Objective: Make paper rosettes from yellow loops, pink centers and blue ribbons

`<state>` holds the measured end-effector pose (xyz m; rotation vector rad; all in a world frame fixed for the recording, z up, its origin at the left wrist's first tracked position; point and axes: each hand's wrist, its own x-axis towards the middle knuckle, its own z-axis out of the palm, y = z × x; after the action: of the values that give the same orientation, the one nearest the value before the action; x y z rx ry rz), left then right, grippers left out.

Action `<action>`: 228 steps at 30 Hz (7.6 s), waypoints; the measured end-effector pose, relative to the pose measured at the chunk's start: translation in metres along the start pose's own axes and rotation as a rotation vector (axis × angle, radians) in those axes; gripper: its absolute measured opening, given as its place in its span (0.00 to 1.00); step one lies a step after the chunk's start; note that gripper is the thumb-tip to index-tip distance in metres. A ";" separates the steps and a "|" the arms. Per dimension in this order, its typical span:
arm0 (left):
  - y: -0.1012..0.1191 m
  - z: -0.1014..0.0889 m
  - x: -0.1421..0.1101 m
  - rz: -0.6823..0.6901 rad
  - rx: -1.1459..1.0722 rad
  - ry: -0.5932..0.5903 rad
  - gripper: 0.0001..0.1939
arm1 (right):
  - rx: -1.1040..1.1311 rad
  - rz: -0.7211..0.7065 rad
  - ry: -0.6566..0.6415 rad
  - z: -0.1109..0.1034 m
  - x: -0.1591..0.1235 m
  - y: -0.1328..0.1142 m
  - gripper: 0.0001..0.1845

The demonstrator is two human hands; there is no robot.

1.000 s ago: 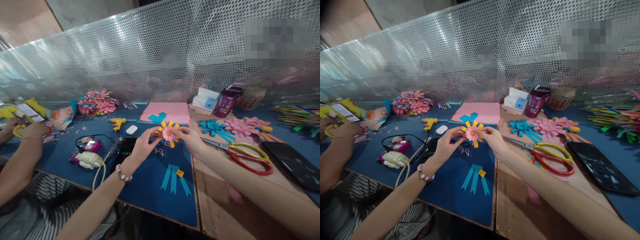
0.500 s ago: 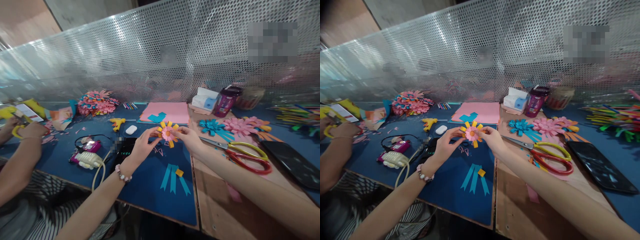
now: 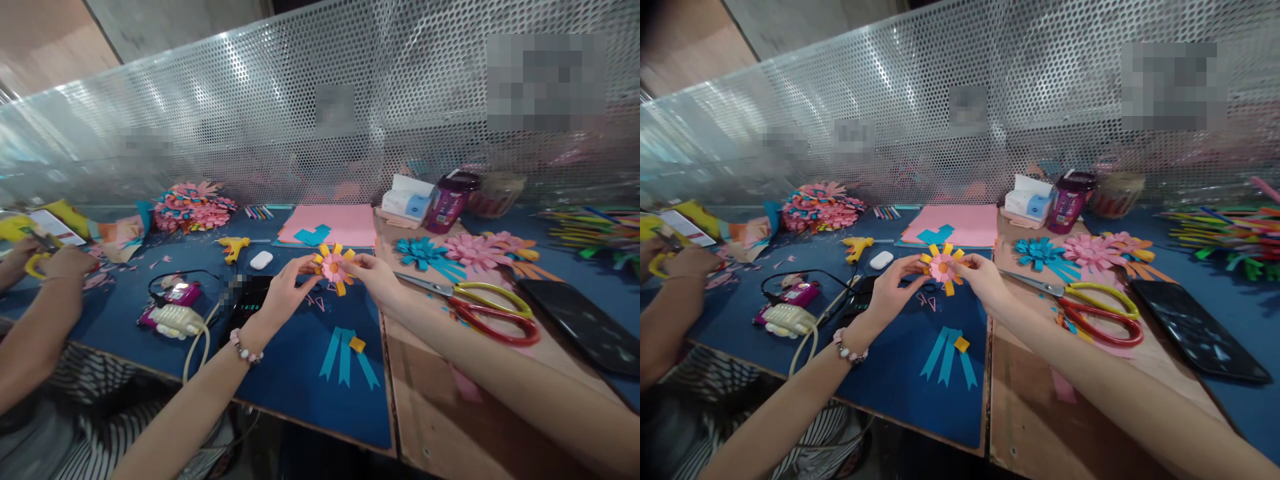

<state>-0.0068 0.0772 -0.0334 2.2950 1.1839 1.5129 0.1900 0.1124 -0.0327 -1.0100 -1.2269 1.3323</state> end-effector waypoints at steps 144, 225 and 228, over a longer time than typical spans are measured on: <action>0.016 0.000 0.008 -0.701 -0.865 -0.110 0.32 | -1.177 -1.416 -0.548 -0.022 -0.022 -0.011 0.12; 0.011 0.001 0.009 -0.830 -0.692 -0.163 0.25 | -1.293 -1.655 -0.129 -0.026 -0.022 0.011 0.11; 0.010 0.001 0.008 -0.812 -0.672 -0.158 0.25 | -1.273 -1.640 -0.139 -0.027 -0.022 0.011 0.12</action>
<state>0.0007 0.0764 -0.0236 1.2398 1.1167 1.1300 0.2179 0.0947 -0.0481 -0.2615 -2.2032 -0.7923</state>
